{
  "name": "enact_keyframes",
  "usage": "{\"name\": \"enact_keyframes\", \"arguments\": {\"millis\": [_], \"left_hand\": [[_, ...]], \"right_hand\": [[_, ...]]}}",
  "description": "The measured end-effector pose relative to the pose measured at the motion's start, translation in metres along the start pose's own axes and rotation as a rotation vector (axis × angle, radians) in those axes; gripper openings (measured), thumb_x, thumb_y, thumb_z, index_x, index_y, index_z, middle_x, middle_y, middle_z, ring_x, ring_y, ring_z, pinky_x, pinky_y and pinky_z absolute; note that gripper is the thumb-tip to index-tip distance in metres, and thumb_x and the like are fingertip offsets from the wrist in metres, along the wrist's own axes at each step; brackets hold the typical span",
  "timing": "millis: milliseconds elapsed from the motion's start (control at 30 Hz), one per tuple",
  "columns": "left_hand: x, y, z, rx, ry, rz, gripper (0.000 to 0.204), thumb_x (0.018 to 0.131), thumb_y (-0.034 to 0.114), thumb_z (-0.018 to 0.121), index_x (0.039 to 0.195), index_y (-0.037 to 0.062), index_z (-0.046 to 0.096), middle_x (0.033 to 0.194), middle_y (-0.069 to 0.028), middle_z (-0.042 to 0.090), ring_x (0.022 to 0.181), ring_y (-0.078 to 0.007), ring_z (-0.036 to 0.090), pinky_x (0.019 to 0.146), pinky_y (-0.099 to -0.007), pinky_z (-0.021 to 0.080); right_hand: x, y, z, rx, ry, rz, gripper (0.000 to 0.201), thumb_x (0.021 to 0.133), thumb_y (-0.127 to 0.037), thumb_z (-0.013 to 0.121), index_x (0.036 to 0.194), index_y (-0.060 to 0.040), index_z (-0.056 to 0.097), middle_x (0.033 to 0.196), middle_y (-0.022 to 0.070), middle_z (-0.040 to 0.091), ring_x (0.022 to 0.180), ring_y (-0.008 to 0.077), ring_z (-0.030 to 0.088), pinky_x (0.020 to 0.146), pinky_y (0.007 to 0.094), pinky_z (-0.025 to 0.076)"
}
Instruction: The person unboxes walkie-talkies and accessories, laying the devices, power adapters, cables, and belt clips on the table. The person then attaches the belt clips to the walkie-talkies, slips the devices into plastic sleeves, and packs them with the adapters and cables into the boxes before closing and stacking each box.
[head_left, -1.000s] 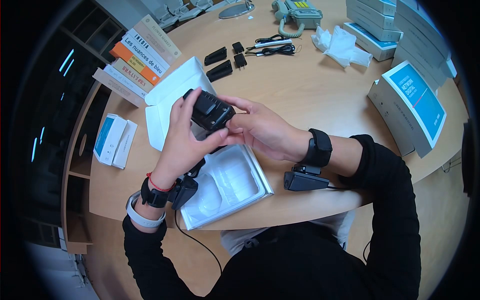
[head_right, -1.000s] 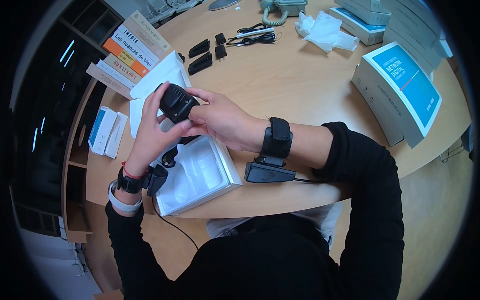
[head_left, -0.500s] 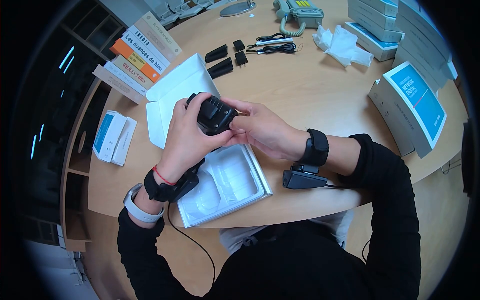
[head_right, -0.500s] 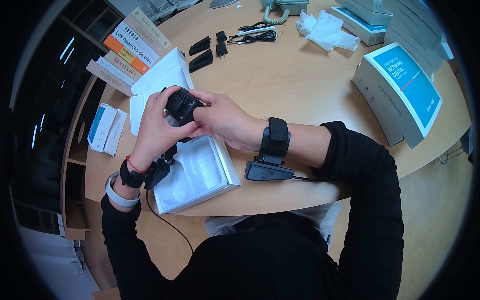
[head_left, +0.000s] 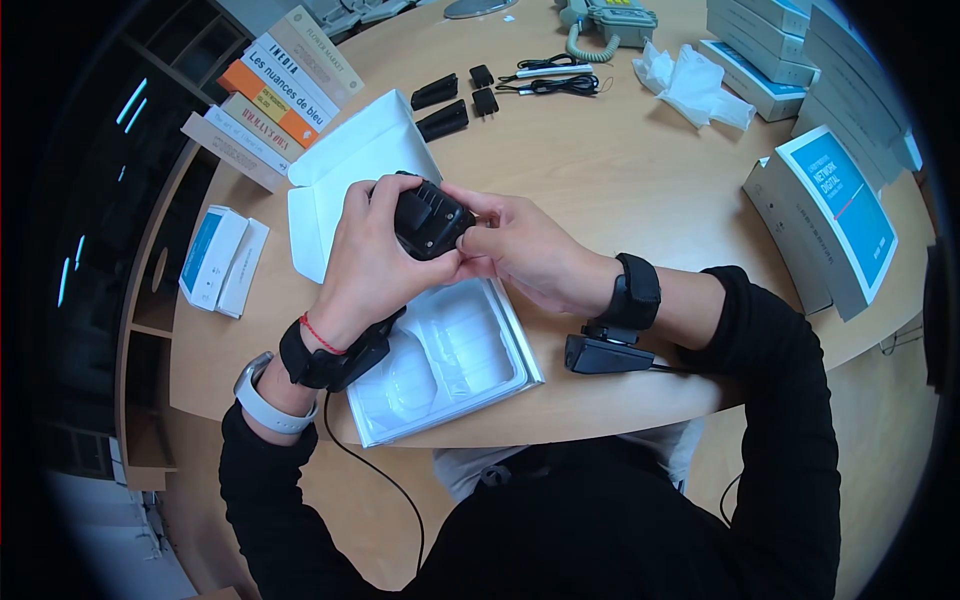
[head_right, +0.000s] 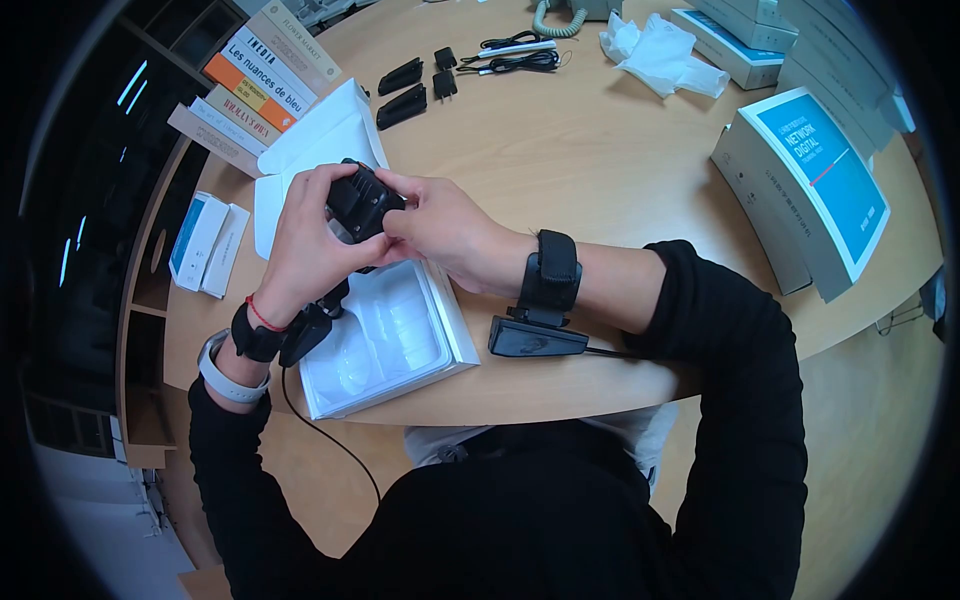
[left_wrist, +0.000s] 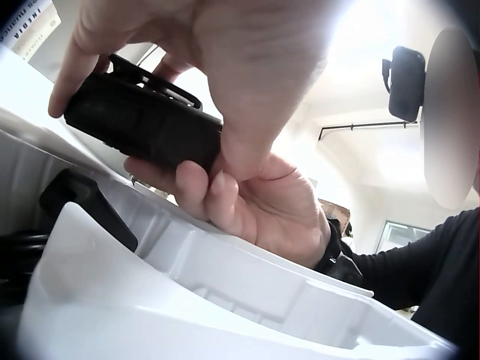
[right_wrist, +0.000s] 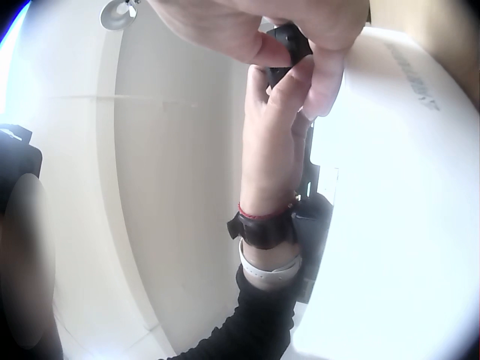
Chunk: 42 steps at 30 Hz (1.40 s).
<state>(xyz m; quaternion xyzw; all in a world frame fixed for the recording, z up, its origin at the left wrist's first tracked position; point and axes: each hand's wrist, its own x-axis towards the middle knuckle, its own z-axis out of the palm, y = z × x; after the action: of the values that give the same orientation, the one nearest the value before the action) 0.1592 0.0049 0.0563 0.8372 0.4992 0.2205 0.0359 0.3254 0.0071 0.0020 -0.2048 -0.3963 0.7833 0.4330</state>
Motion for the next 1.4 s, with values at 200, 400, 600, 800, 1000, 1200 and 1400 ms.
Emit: {"name": "enact_keyframes", "arguments": {"millis": [200, 400, 600, 800, 1000, 1200, 1400], "left_hand": [[0.000, 0.002, 0.000, 0.045, -0.030, -0.022, 0.072, 0.057, 0.029, 0.079, 0.114, 0.0013, 0.045, 0.107, -0.0189, 0.045, 0.100, -0.0313, 0.051, 0.085, -0.0361, 0.046], [0.000, 0.000, 0.000, 0.032, -0.033, -0.011, 0.070, 0.058, 0.028, 0.078, 0.113, 0.0002, 0.045, 0.107, -0.0212, 0.044, 0.098, -0.0343, 0.052, 0.084, -0.0377, 0.047], [0.003, -0.011, 0.001, -0.011, -0.047, 0.051, 0.069, 0.061, 0.027, 0.076, 0.117, 0.0033, 0.045, 0.110, -0.0200, 0.042, 0.104, -0.0350, 0.051, 0.088, -0.0383, 0.046], [0.001, -0.009, 0.003, -0.055, -0.032, 0.008, 0.067, 0.064, 0.027, 0.074, 0.121, 0.0076, 0.044, 0.116, -0.0199, 0.039, 0.109, -0.0359, 0.048, 0.091, -0.0396, 0.044], [-0.001, -0.008, -0.002, -0.138, 0.011, -0.036, 0.071, 0.067, 0.022, 0.075, 0.128, 0.0103, 0.040, 0.121, -0.0145, 0.037, 0.115, -0.0279, 0.044, 0.094, -0.0376, 0.044], [0.001, -0.003, -0.026, -0.291, -0.029, 0.180, 0.078, 0.060, 0.025, 0.078, 0.129, 0.0104, 0.044, 0.119, -0.0177, 0.041, 0.113, -0.0329, 0.045, 0.097, -0.0376, 0.039], [-0.001, -0.001, -0.009, -0.502, 0.050, 0.001, 0.087, 0.066, 0.023, 0.080, 0.136, 0.0063, 0.032, 0.131, -0.0195, 0.034, 0.123, -0.0302, 0.041, 0.097, -0.0398, 0.042]], "right_hand": [[-0.002, 0.000, 0.001, -0.048, 0.000, -0.020, 0.063, 0.083, 0.007, 0.044, 0.142, 0.0003, 0.022, 0.095, 0.0109, 0.054, 0.078, 0.0146, 0.061, 0.075, 0.0257, 0.055], [-0.002, 0.001, 0.002, -0.050, 0.012, -0.024, 0.062, 0.085, 0.006, 0.044, 0.142, -0.0002, 0.021, 0.095, 0.0107, 0.054, 0.079, 0.0150, 0.061, 0.075, 0.0259, 0.055], [0.000, 0.002, -0.002, -0.023, -0.012, -0.023, 0.064, 0.084, 0.006, 0.046, 0.142, -0.0013, 0.021, 0.094, 0.0106, 0.055, 0.081, 0.0159, 0.062, 0.076, 0.0241, 0.054], [-0.002, -0.003, 0.000, 0.010, -0.039, -0.040, 0.064, 0.083, 0.007, 0.046, 0.141, 0.0000, 0.021, 0.098, 0.0131, 0.056, 0.084, 0.0177, 0.063, 0.079, 0.0247, 0.054], [-0.006, -0.016, 0.004, 0.141, -0.095, -0.049, 0.057, 0.087, -0.003, 0.047, 0.138, 0.0015, 0.023, 0.109, 0.0170, 0.054, 0.088, 0.0200, 0.063, 0.081, 0.0294, 0.054], [-0.010, -0.036, 0.012, 0.120, -0.185, 0.068, 0.037, 0.093, -0.019, 0.049, 0.123, 0.0008, 0.037, 0.107, 0.0132, 0.056, 0.089, 0.0190, 0.062, 0.081, 0.0308, 0.054], [-0.004, -0.033, 0.004, 0.159, -0.168, 0.025, 0.034, 0.095, -0.026, 0.048, 0.117, -0.0009, 0.044, 0.104, 0.0116, 0.057, 0.090, 0.0174, 0.061, 0.081, 0.0314, 0.054]]}}
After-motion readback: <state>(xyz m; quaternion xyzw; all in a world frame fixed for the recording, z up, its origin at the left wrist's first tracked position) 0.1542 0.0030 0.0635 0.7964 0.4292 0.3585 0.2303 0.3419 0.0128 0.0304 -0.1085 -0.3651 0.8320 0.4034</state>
